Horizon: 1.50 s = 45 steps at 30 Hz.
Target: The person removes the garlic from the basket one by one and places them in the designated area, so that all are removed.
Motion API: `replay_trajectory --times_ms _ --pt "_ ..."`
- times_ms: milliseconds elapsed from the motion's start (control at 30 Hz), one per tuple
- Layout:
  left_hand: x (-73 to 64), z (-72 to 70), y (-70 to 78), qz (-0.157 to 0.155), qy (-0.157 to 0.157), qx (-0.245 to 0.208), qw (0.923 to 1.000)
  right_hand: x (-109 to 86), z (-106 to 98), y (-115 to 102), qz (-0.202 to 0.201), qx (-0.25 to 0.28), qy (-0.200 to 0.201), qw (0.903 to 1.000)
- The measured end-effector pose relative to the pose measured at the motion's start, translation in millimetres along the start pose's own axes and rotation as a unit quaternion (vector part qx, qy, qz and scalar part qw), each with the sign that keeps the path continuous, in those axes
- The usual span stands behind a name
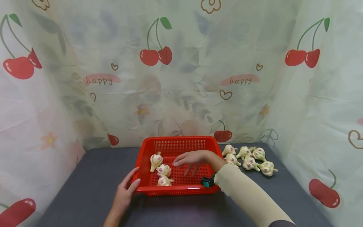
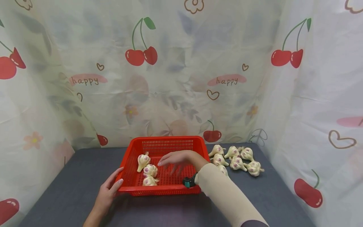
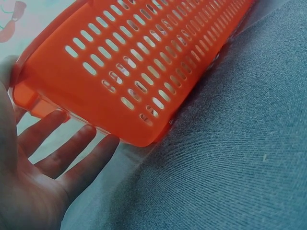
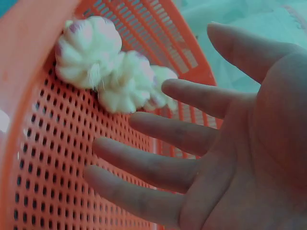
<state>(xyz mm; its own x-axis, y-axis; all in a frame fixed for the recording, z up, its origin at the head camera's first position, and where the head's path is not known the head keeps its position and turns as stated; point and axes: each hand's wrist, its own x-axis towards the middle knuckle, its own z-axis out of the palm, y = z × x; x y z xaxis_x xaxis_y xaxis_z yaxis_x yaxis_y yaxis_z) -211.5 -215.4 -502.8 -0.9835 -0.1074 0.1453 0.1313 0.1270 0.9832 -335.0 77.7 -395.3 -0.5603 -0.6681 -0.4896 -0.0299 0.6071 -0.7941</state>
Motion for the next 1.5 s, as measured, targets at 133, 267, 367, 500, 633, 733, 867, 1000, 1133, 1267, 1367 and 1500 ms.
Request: replay_trajectory --times_ms 133,267,367,500,633,733,867,1000,1133,1267,1367,1500 --pt "-0.1 -0.5 0.1 -0.006 0.001 0.003 1.0000 8.5 9 -9 0.009 -0.013 -0.034 0.9993" --pt "0.3 -0.5 0.5 -0.008 0.000 0.003 1.0000 14.9 19 -17 0.015 -0.027 -0.050 0.9983" --pt "0.6 -0.3 1.0 -0.012 -0.002 0.004 0.9999 20.0 26 -21 0.022 -0.034 -0.059 0.9974" --pt "1.2 -0.6 1.1 -0.013 -0.004 0.009 0.9999 27.0 34 -24 0.033 -0.058 -0.065 0.9956" --pt "1.9 -0.2 1.3 -0.015 -0.004 0.014 0.9998 32.2 39 -27 0.047 -0.081 -0.068 0.9932" --pt "1.9 0.0 2.3 -0.018 -0.006 0.017 0.9997 34.8 40 -30 0.053 -0.088 -0.077 0.9918" --pt "2.7 -0.5 2.1 -0.024 -0.008 0.018 0.9995 36.1 42 -33 0.066 -0.087 -0.089 0.9900" --pt "2.4 -0.5 2.0 -0.021 -0.005 0.018 0.9996 38.4 46 -37 0.090 -0.096 -0.095 0.9868" --pt "1.4 -0.5 1.8 -0.013 0.002 0.013 0.9998 40.8 50 -40 0.104 -0.112 -0.101 0.9830" --pt "1.1 0.0 1.1 -0.009 0.004 0.015 0.9998 40.4 51 -40 0.109 -0.137 -0.095 0.9800" --pt "0.7 0.3 0.9 -0.003 0.001 0.018 0.9998 37.4 50 -36 0.118 -0.161 -0.091 0.9757" --pt "0.7 0.1 1.5 0.000 0.002 0.016 0.9999 31.9 46 -28 0.124 -0.179 -0.095 0.9715"
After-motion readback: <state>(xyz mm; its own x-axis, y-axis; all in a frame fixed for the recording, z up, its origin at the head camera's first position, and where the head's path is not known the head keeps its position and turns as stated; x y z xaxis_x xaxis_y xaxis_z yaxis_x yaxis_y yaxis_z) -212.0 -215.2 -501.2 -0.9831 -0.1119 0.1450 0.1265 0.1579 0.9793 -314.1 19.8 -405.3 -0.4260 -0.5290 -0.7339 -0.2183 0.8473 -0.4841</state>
